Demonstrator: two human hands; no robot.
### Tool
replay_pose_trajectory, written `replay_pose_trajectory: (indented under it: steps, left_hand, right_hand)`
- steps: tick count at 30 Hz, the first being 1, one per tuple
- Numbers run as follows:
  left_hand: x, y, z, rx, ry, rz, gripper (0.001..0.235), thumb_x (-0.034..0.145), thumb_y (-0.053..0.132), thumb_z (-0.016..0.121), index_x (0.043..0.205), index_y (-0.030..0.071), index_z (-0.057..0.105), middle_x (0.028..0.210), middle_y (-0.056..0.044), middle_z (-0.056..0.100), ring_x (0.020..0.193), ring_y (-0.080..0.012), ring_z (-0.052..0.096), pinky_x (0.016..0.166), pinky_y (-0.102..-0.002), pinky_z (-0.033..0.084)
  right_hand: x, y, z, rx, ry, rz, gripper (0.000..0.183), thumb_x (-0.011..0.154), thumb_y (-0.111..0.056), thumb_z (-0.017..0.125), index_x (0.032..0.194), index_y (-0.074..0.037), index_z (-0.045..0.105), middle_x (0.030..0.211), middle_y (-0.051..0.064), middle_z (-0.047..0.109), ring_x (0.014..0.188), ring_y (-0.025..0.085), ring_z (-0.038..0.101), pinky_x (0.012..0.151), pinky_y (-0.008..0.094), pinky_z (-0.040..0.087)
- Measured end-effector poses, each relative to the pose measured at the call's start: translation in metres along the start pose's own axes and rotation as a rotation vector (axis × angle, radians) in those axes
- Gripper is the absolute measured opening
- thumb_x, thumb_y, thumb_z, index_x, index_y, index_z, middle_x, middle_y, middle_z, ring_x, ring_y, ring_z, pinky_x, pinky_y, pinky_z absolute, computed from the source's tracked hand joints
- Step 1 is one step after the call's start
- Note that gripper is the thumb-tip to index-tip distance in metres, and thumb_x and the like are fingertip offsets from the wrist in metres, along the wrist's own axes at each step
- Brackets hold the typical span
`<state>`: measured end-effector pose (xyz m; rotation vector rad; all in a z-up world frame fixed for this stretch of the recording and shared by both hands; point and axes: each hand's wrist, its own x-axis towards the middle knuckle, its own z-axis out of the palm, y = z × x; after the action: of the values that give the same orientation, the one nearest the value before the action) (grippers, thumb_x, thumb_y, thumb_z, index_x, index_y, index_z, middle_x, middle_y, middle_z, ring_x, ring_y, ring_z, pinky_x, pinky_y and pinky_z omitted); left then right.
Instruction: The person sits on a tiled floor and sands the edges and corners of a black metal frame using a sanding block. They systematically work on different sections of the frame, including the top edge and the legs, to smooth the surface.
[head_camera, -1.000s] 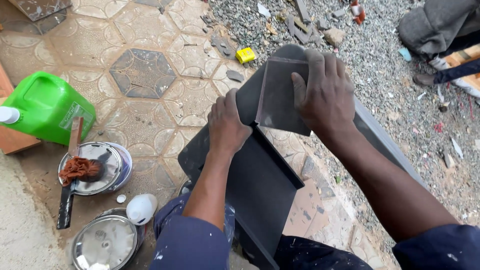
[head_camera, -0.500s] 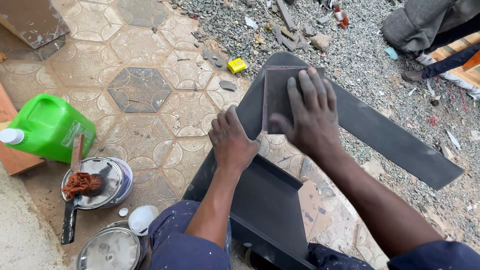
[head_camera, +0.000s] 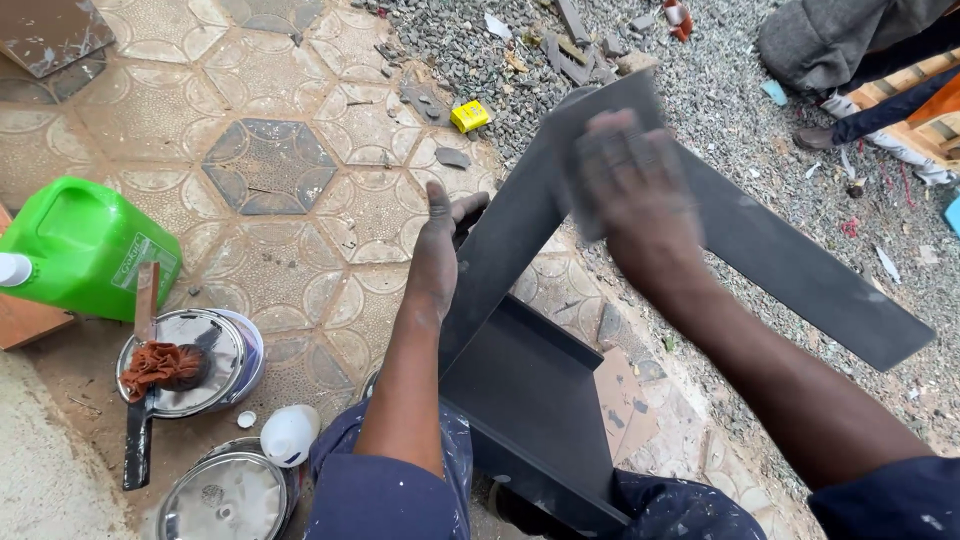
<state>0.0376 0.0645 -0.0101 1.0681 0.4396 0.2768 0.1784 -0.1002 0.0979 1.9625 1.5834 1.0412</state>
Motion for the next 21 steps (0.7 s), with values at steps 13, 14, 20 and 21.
replay_pose_trajectory:
  steps: [13,14,20,21]
  left_hand:
    - [0.009,-0.013,-0.002,-0.164,0.046,-0.126,0.103,0.089,0.085,0.005,0.134,0.019,0.07,0.106,-0.002,0.071,0.098,-0.0159,0.064,0.081,-0.025,0.045]
    - [0.002,-0.005,0.001,-0.056,0.056,-0.096,0.097,0.092,0.081,0.007,0.137,0.02,0.067,0.119,-0.004,0.07,0.11,-0.0181,0.063,0.084,-0.029,0.044]
    - [0.003,-0.001,0.011,0.226,0.19,-0.033,0.076,0.097,0.076,0.032,0.137,0.021,0.068,0.133,-0.006,0.07,0.127,-0.0238,0.062,0.102,-0.039,0.047]
    - [0.007,-0.005,0.011,0.269,0.212,-0.007,0.076,0.097,0.077,0.034,0.134,0.021,0.069,0.13,-0.006,0.071,0.128,-0.0251,0.063,0.105,-0.041,0.047]
  right_hand:
    - [0.005,-0.032,0.008,0.739,-0.021,0.102,0.06,0.079,-0.002,0.061,0.138,-0.015,0.066,0.139,0.015,0.067,0.13,0.04,0.059,0.115,0.056,0.041]
    - [0.008,-0.001,0.021,0.497,0.028,0.171,0.064,0.083,0.003,0.063,0.147,-0.007,0.062,0.148,0.019,0.06,0.138,0.039,0.05,0.117,0.052,0.035]
    - [-0.024,-0.062,0.0,0.314,0.028,-0.038,0.059,0.086,-0.028,0.067,0.143,-0.018,0.059,0.148,0.007,0.057,0.141,0.028,0.05,0.125,0.045,0.029]
    - [-0.038,-0.081,-0.004,0.407,-0.104,-0.08,0.064,0.093,-0.042,0.06,0.152,-0.019,0.049,0.164,0.003,0.042,0.153,0.022,0.034,0.127,0.041,0.023]
